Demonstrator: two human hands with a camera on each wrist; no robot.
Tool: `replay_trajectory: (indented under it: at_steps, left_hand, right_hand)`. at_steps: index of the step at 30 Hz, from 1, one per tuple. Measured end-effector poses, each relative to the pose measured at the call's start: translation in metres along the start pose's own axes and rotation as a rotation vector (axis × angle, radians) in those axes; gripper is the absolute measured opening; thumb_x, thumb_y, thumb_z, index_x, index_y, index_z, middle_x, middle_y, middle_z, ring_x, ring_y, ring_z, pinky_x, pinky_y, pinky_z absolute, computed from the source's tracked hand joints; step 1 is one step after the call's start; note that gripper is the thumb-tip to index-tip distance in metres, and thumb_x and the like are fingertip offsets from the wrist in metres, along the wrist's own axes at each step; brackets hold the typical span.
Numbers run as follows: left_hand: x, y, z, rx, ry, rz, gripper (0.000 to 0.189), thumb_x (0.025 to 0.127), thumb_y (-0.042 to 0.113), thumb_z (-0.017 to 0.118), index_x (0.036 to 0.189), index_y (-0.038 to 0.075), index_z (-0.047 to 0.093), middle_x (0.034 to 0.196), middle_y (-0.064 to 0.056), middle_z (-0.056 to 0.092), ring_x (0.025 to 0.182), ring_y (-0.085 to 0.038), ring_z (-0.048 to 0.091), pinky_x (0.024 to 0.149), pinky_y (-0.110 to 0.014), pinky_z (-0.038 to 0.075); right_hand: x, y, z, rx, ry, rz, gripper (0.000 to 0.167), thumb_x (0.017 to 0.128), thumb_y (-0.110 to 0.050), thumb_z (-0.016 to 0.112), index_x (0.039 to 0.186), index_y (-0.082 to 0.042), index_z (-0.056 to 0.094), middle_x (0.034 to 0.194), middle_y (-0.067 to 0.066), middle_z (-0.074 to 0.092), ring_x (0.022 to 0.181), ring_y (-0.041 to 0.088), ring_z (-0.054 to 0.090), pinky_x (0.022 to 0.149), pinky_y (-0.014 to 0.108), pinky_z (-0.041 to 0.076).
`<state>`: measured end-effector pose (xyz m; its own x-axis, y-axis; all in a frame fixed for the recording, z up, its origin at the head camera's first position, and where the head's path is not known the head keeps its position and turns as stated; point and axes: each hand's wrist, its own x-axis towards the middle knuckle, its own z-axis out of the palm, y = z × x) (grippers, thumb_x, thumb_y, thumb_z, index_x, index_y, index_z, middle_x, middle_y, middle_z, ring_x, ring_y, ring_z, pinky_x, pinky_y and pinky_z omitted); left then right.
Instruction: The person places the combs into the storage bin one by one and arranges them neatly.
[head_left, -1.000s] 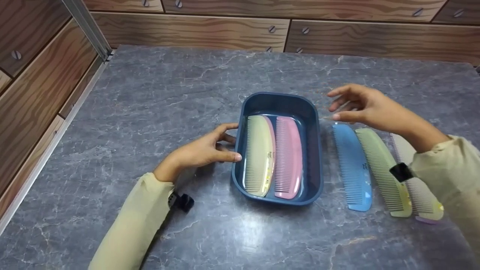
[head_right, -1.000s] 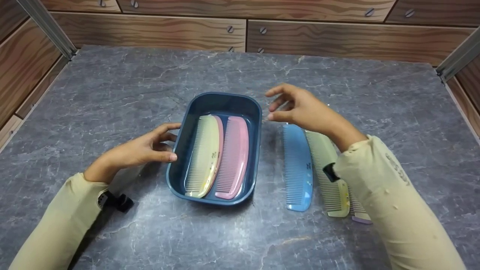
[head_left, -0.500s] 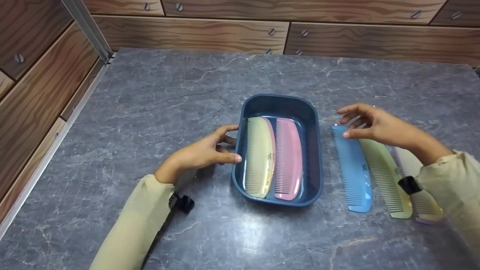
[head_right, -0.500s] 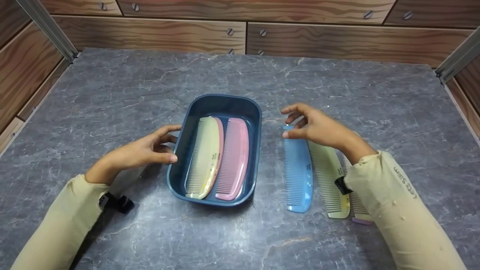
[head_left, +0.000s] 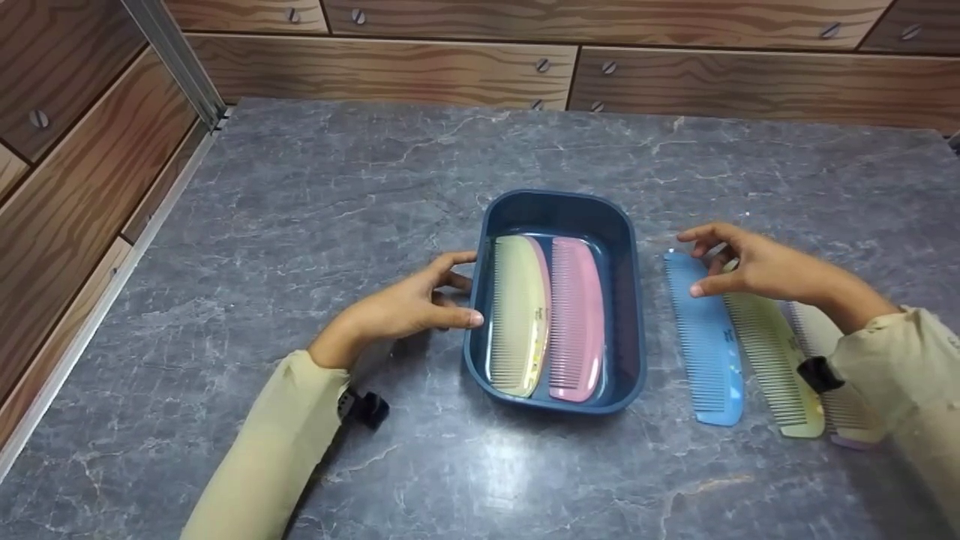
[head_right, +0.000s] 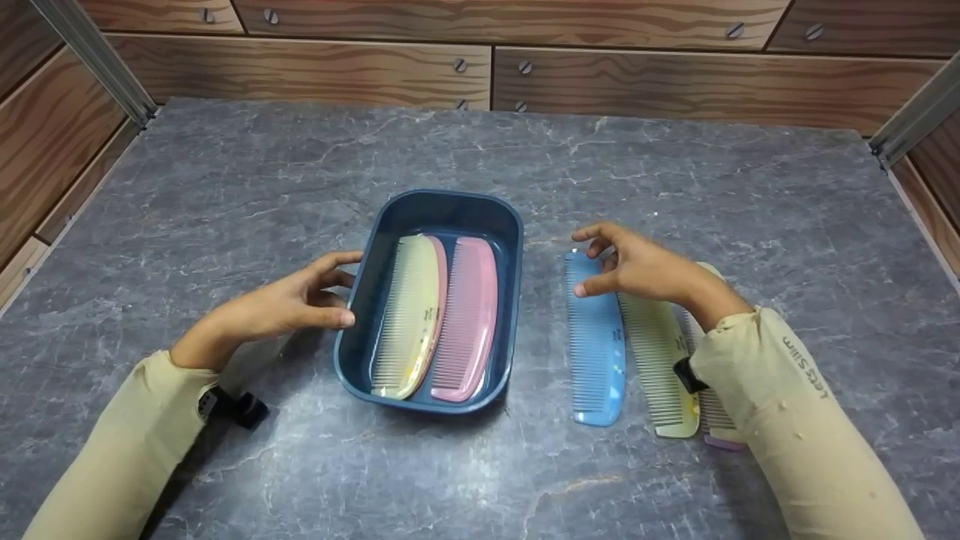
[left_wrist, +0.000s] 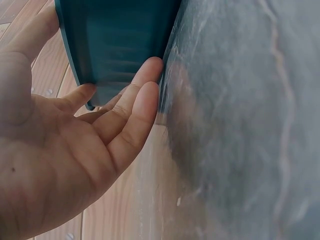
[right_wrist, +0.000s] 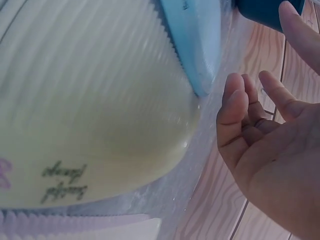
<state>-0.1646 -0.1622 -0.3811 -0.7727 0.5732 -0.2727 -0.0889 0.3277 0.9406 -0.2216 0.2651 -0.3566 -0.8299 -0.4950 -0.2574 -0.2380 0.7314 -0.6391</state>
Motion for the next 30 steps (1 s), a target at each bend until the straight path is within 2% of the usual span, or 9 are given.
replay_trajectory:
  at_steps: [12, 20, 27, 30]
  left_hand:
    - [-0.001, 0.000, 0.000, 0.011, 0.013, -0.010, 0.082, 0.088, 0.020, 0.071, 0.152, 0.023, 0.020, 0.141, -0.018, 0.043, 0.119, -0.030, 0.059, 0.095, -0.038, 0.050]
    - [-0.001, 0.001, 0.000, -0.005, 0.001, -0.008, 0.083, 0.089, 0.020, 0.070, 0.153, 0.021, 0.018, 0.142, -0.019, 0.042, 0.122, -0.031, 0.057, 0.097, -0.039, 0.049]
    - [0.000, 0.001, 0.000, 0.005, 0.004, -0.013, 0.083, 0.089, 0.020, 0.070, 0.153, 0.021, 0.018, 0.142, -0.019, 0.042, 0.121, -0.032, 0.057, 0.096, -0.039, 0.049]
    - [0.000, 0.001, 0.000, 0.012, 0.007, -0.012, 0.083, 0.089, 0.020, 0.070, 0.153, 0.021, 0.019, 0.142, -0.019, 0.042, 0.121, -0.031, 0.057, 0.095, -0.039, 0.050]
  right_hand:
    - [0.005, 0.011, 0.002, -0.007, -0.033, 0.022, 0.072, 0.086, -0.020, 0.074, 0.143, 0.001, 0.037, 0.117, 0.017, 0.045, 0.088, 0.018, 0.041, 0.071, 0.023, 0.039]
    - [0.011, 0.013, 0.002, -0.038, -0.053, 0.001, 0.079, 0.082, -0.018, 0.077, 0.144, 0.006, 0.036, 0.113, 0.018, 0.055, 0.095, 0.018, 0.048, 0.076, 0.021, 0.042]
    - [0.011, 0.011, 0.005, -0.116, -0.048, 0.047, 0.080, 0.081, -0.023, 0.078, 0.143, 0.006, 0.037, 0.117, 0.022, 0.045, 0.105, 0.027, 0.041, 0.085, 0.037, 0.037]
    - [0.011, 0.010, 0.006, -0.133, -0.049, 0.061, 0.081, 0.081, -0.025, 0.079, 0.143, 0.005, 0.037, 0.116, 0.022, 0.044, 0.105, 0.028, 0.040, 0.085, 0.040, 0.036]
